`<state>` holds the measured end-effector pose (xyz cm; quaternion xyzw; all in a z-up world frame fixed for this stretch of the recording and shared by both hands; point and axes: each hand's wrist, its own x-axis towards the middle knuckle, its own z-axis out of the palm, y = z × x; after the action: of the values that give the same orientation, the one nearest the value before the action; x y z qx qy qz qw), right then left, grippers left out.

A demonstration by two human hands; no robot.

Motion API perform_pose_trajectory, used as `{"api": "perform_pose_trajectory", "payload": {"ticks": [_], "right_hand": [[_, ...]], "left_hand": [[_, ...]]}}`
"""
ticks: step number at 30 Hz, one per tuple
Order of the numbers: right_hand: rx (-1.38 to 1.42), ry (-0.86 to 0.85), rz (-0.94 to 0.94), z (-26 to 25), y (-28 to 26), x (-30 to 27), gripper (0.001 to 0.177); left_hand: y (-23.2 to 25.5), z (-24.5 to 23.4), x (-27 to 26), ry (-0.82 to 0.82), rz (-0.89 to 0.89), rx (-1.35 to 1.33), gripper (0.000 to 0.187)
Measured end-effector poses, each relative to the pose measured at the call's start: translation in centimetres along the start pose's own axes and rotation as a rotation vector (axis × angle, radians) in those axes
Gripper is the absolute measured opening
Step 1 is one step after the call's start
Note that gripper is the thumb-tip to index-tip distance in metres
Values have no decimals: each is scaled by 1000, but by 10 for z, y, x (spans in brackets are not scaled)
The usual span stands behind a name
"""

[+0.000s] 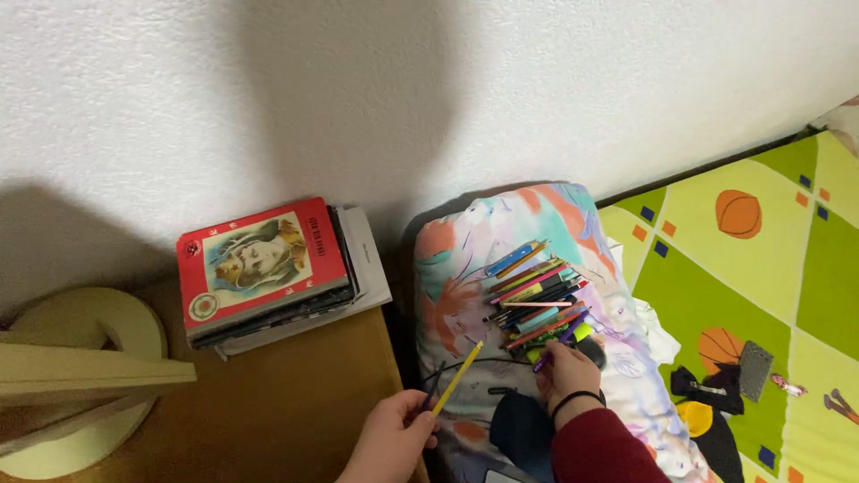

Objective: The person organizes stationery items on a desk, picking up a keyboard and placing it on a nearby bed. They then gather various pens, highlighters, and pencils from the desk and arrange them on the bed. Finally, the person picks up a stack of books and moves them to a chair.

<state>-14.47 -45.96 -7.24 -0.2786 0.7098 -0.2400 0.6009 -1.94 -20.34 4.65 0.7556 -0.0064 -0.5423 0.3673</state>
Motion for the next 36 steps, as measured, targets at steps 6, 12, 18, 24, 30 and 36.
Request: {"api": "perform_pose_trajectory", "payload": {"ticks": [6,12,18,24,30,36], "right_hand": [[-138,-14,-17,-2,-24,-27,31],[-103,-136,-83,-16,-21,-23,21],[-184,-658,87,-30,-48,-108,29],[-5,-427,156,-18,-21,-45,14],[-77,-206,118,-2,-41,10,16],[-127,-229,149,-3,-52,-22,21]], "left_hand": [[48,15,-12,-39,-90,44,22],[77,39,-6,-98,-37,171,25],[98,75,9,-79,75,140,21],[140,81,-1,-90,113,451,33],[145,74,20,48,141,343,28],[151,80,33,11,139,348,24]]}}
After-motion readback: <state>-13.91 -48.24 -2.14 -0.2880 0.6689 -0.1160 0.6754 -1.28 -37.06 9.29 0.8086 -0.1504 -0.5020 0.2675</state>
